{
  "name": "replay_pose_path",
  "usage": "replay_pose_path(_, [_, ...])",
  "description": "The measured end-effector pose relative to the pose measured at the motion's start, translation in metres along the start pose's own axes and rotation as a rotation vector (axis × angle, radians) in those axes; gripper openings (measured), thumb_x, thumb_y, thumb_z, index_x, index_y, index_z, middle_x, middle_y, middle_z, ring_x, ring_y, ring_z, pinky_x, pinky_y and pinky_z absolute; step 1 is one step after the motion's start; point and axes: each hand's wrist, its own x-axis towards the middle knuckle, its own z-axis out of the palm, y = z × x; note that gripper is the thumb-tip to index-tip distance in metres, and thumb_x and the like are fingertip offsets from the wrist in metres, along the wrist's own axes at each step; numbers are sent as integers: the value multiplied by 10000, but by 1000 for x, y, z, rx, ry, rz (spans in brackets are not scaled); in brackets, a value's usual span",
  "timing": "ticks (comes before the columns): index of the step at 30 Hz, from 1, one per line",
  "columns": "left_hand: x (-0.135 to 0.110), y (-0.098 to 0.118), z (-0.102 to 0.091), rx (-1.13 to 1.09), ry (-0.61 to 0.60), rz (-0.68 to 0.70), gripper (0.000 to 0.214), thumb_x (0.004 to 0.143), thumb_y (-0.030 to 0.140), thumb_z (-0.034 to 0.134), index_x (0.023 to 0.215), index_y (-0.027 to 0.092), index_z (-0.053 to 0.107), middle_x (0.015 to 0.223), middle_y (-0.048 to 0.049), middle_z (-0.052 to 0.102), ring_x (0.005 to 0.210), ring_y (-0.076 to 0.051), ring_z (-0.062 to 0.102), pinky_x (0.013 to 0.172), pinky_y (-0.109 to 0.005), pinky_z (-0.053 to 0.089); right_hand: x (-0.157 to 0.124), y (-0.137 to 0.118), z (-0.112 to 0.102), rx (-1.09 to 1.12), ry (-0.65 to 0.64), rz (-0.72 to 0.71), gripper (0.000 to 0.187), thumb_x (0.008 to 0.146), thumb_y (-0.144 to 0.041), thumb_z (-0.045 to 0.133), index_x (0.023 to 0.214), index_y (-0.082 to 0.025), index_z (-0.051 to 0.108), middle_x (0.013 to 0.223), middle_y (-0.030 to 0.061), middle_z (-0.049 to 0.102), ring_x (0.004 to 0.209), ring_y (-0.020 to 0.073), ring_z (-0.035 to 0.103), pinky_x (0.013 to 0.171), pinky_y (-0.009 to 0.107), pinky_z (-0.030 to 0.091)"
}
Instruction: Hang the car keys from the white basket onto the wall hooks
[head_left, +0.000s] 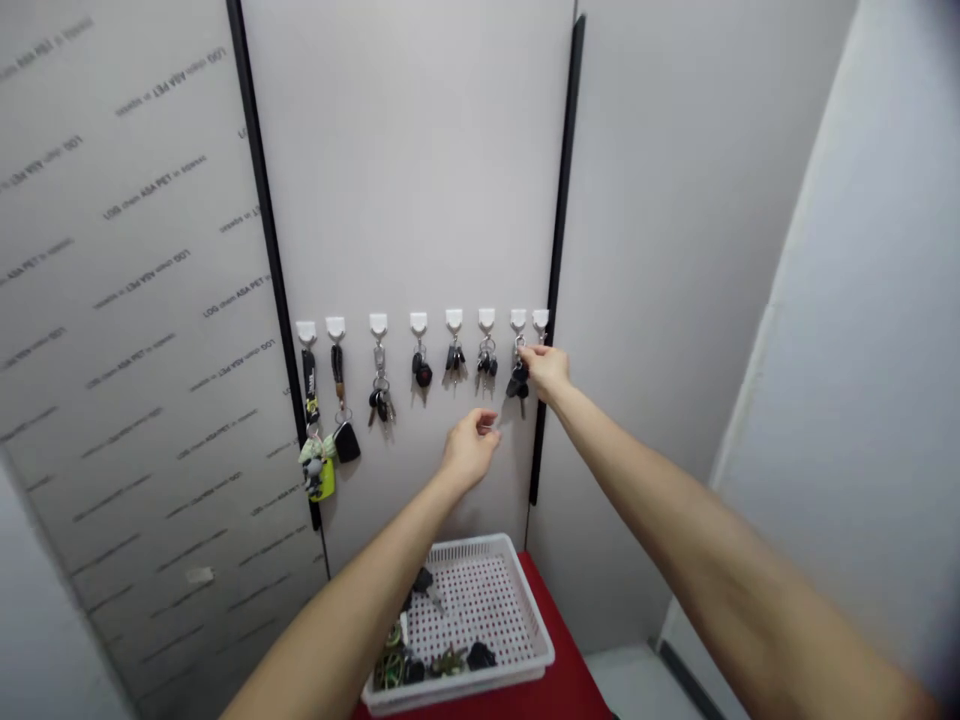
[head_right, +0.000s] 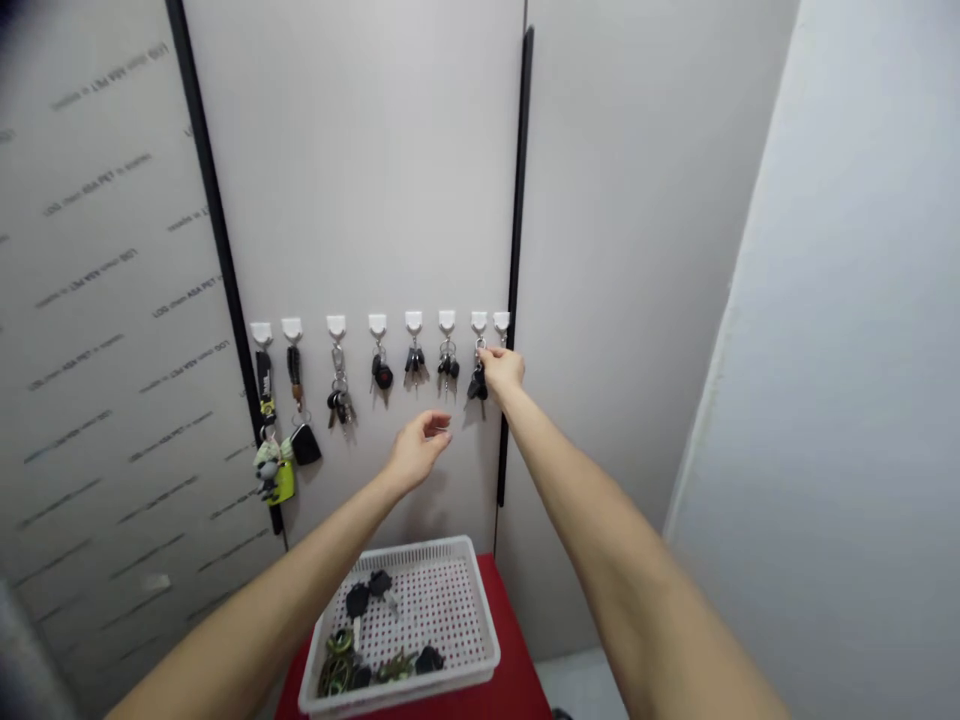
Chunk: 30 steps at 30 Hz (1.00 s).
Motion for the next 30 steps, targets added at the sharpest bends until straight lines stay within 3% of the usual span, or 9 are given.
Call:
replay_pose_path(4, [-24,-34,-18,21,-6,-78,242,625,94,434,857,116,501,856,-61,561,738,-91,504,723,-237,393,-13,9,-5,54,33,21,300,560,-306,511,763,-92,563,695,52,588,620,116,525,591,253,404])
replay_pose_path(6, [-43,-59,-30,46,-8,-139,248,633,93,424,869,114,497,868,-63,560,752,-90,506,727,-230,392,-35,23,-9,77,55,-32,311,575,-293,504,813,-98,547,769,60,582,675,111,521,647,267,401])
replay_pose_path(8, [-65,-84,-42,103,-20,-204,242,643,96,412,869,113,498,869,-62,563,764,-90,508,730,-225,391,-73,42,-12,58,-2,-46,301,579,-268,502,827,-104,544,806,65,577,705,111,518,689,276,392])
replay_pose_path(13, [-112,-132,-62,401,-117,-311,218,657,117,391,830,137,521,837,-44,579,767,-106,512,707,-227,390,-199,87,-4,-73,-522,112,243,591,-241,484,770,-103,572,766,79,597,680,133,532,680,282,401])
replay_pose_path(16, [-125,-144,-60,628,-206,-243,226,665,131,382,839,157,524,863,-43,575,809,-131,498,728,-259,365,-248,96,12,-109,-747,67,222,620,-229,451,763,-118,580,758,71,603,684,132,534,669,261,402])
replay_pose_path(22, [-131,-151,-45,986,-291,-144,265,701,123,306,855,154,519,853,-78,575,854,-187,472,732,-345,311,-268,102,36,-258,-895,-41,210,622,-179,437,756,-137,594,744,55,606,675,132,530,653,239,388])
replay_pose_path(30, [-129,-150,-42,1033,-338,-159,253,698,156,300,704,148,554,779,-78,586,831,-195,472,758,-360,271,-273,111,35,-335,-888,-101,211,626,-164,439,771,-158,592,728,40,600,681,126,518,647,215,374])
